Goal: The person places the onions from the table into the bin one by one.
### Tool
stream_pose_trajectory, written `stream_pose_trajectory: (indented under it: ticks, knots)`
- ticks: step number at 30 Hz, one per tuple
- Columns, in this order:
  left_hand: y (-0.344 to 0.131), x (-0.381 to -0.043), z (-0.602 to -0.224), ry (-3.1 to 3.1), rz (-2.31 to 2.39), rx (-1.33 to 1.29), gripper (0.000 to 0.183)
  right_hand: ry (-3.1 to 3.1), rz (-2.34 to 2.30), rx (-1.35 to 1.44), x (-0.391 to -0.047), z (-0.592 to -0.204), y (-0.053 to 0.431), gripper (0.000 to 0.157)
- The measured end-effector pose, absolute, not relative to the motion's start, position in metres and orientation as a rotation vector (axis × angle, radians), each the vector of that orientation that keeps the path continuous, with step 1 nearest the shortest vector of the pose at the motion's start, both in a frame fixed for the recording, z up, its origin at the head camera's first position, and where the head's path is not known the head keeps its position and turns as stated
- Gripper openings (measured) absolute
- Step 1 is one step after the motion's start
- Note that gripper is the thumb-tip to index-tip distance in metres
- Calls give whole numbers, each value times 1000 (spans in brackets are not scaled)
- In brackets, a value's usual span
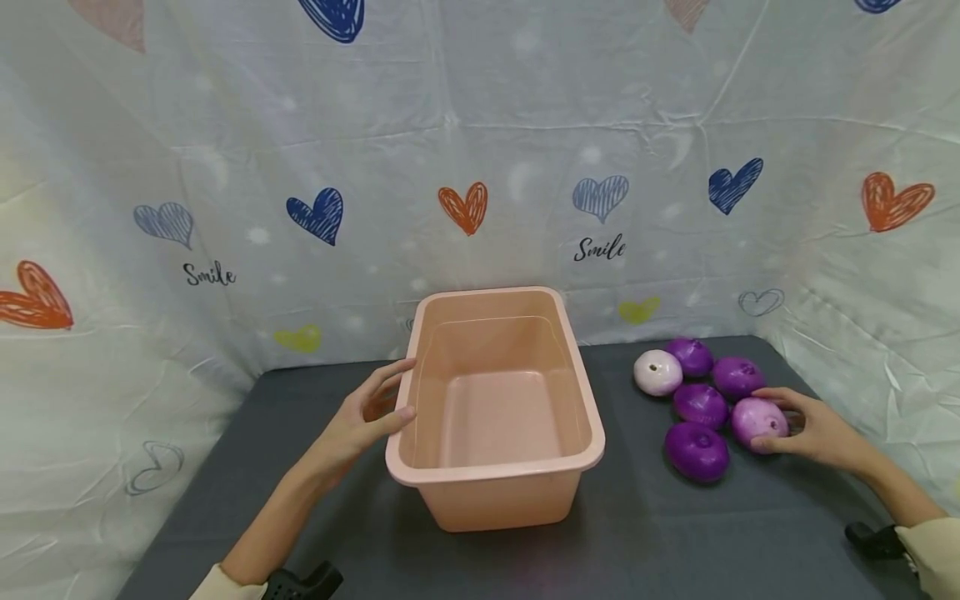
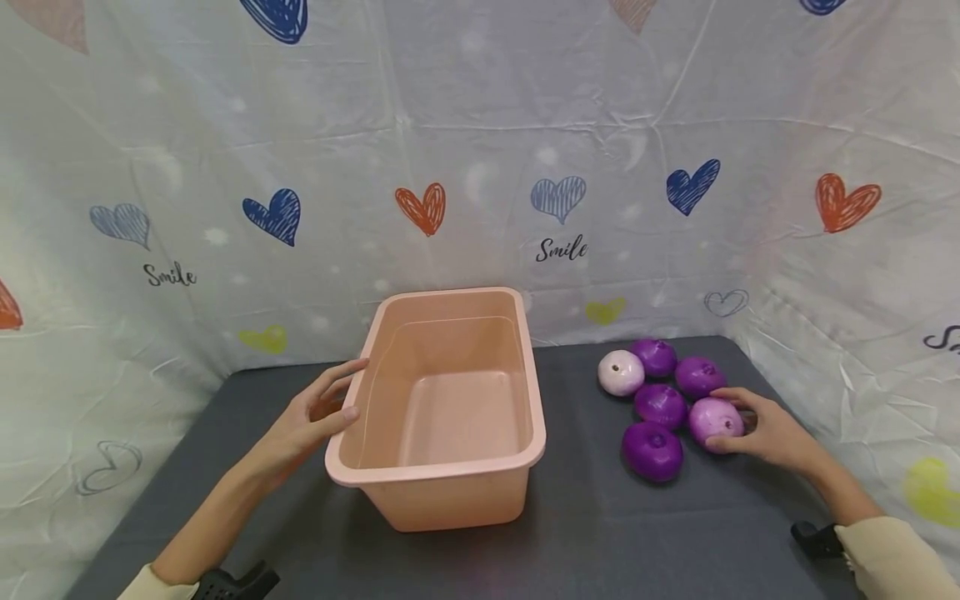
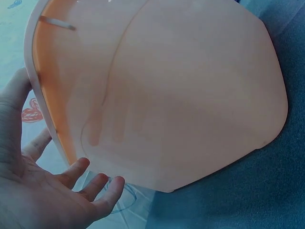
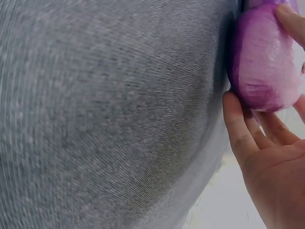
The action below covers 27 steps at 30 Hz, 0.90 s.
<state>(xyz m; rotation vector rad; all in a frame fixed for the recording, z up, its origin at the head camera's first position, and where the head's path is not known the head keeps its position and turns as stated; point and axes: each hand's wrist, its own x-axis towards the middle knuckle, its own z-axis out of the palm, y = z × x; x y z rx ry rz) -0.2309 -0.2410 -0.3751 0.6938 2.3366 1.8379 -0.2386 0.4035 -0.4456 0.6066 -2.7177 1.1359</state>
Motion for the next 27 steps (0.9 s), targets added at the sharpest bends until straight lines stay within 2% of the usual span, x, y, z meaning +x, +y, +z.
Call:
stream_pose_trajectory:
  ticks: [7, 14, 27]
  knots:
    - [-244, -233, -377, 2363, 1831, 699, 64, -2665, 1142, 701, -241, -449, 409, 60]
    - [-244, -233, -377, 2401, 1813, 710, 63, -2607, 1188, 780, -239, -445, 410, 61]
    - [-243, -232, -376, 2477, 1779, 680, 62, -2672, 1170, 674, -238, -415, 400, 63]
